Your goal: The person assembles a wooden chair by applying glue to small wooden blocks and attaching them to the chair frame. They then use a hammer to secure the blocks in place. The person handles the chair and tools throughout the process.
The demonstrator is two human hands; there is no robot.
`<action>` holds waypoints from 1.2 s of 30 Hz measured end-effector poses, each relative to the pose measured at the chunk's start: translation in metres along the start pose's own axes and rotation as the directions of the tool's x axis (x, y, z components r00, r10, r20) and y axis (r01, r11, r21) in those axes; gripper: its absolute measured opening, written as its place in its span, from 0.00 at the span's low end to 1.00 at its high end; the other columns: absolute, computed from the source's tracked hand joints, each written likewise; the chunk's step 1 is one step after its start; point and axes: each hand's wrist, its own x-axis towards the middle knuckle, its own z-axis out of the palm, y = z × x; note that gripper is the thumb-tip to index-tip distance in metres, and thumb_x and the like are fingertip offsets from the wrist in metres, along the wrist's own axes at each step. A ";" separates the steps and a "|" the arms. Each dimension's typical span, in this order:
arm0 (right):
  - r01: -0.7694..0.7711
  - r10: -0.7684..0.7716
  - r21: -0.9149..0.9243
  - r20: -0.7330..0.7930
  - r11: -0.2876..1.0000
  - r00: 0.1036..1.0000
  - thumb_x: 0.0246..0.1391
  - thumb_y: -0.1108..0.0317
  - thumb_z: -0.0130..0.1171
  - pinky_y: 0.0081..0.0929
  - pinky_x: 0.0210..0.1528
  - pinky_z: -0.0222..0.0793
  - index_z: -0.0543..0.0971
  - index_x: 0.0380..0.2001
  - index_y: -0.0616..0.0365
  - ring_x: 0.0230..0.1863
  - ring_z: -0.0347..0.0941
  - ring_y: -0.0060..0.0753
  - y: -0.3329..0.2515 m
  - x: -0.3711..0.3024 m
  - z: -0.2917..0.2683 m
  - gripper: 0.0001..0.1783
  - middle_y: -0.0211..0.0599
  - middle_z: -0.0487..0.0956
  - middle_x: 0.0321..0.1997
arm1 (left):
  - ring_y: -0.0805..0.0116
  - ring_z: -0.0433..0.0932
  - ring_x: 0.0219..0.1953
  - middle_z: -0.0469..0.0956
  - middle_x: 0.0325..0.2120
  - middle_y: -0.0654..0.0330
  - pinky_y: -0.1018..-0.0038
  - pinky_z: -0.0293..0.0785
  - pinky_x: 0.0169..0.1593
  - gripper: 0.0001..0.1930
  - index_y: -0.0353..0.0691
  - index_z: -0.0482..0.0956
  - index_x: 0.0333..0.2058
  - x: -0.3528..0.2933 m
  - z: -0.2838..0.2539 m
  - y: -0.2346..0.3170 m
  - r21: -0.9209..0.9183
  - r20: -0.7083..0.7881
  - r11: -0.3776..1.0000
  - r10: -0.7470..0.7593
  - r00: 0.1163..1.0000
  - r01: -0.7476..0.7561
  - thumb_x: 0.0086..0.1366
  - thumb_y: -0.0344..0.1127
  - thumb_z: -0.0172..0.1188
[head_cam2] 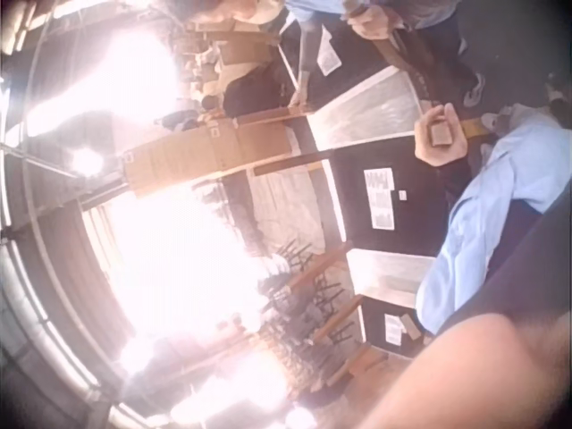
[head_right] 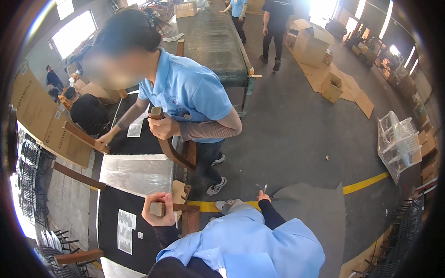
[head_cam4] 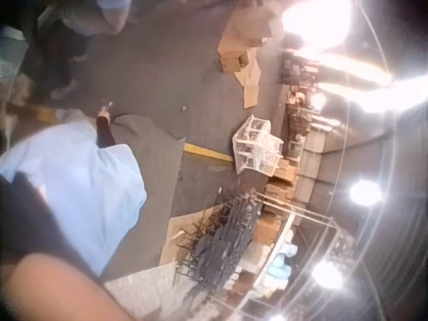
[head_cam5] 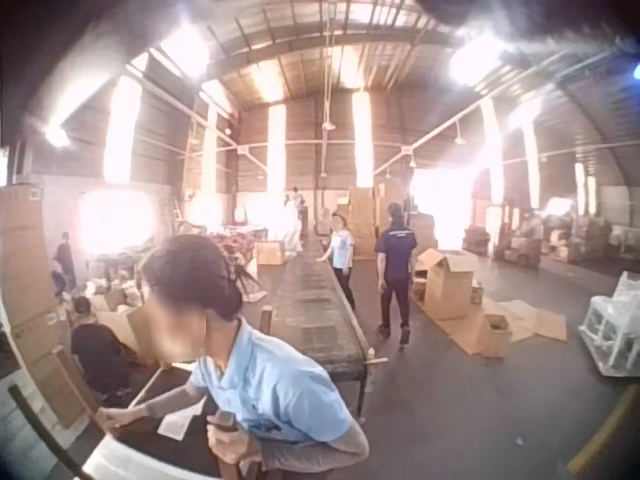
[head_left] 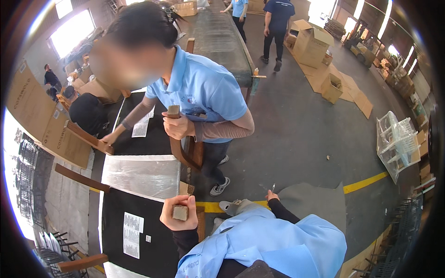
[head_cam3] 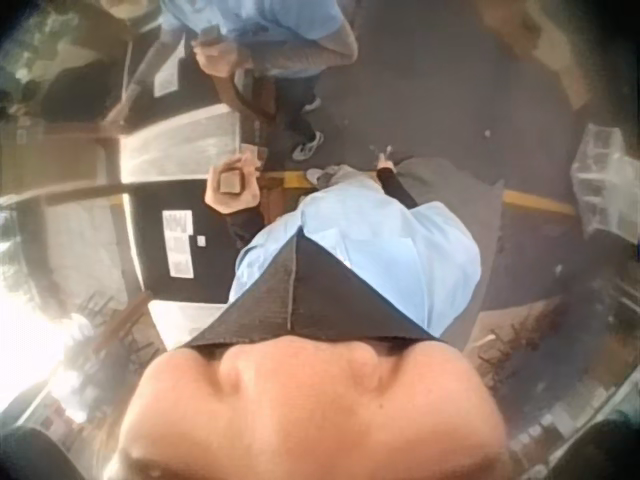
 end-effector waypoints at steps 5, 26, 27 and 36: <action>0.145 -0.145 -0.004 0.019 0.989 0.989 0.59 0.36 0.41 0.40 0.52 0.69 0.86 0.25 0.53 0.44 0.78 0.48 -0.015 -0.008 0.008 0.35 0.44 0.84 0.34 | 0.75 0.74 0.16 0.75 0.17 0.63 0.80 0.69 0.25 0.08 0.38 0.78 0.24 0.001 0.000 -0.006 0.031 0.008 0.998 0.046 0.999 -0.046 0.52 0.29 0.70; 0.106 -0.096 -0.084 0.113 0.991 0.989 0.58 0.38 0.43 0.39 0.52 0.69 0.86 0.28 0.54 0.44 0.79 0.48 -0.005 -0.006 -0.011 0.33 0.46 0.84 0.35 | 0.76 0.73 0.17 0.73 0.16 0.63 0.81 0.69 0.25 0.07 0.37 0.76 0.24 -0.001 0.002 -0.008 0.028 0.004 0.997 0.073 0.997 -0.073 0.52 0.26 0.67; 0.142 -0.130 -0.128 0.097 0.982 0.987 0.58 0.38 0.43 0.39 0.52 0.70 0.86 0.28 0.54 0.44 0.79 0.48 -0.003 -0.002 -0.015 0.33 0.46 0.84 0.35 | 0.76 0.74 0.17 0.73 0.16 0.63 0.81 0.69 0.25 0.07 0.37 0.76 0.24 -0.001 0.003 -0.008 0.023 0.004 0.997 0.071 0.997 -0.071 0.52 0.26 0.67; 0.576 -0.527 -0.301 0.233 0.760 0.817 0.58 0.39 0.46 0.44 0.48 0.71 0.82 0.32 0.53 0.42 0.79 0.53 -0.053 -0.031 -0.016 0.29 0.48 0.83 0.34 | 0.77 0.74 0.18 0.75 0.16 0.64 0.82 0.69 0.25 0.07 0.38 0.77 0.26 -0.005 0.001 -0.008 0.016 -0.025 1.000 0.023 0.999 -0.023 0.51 0.25 0.69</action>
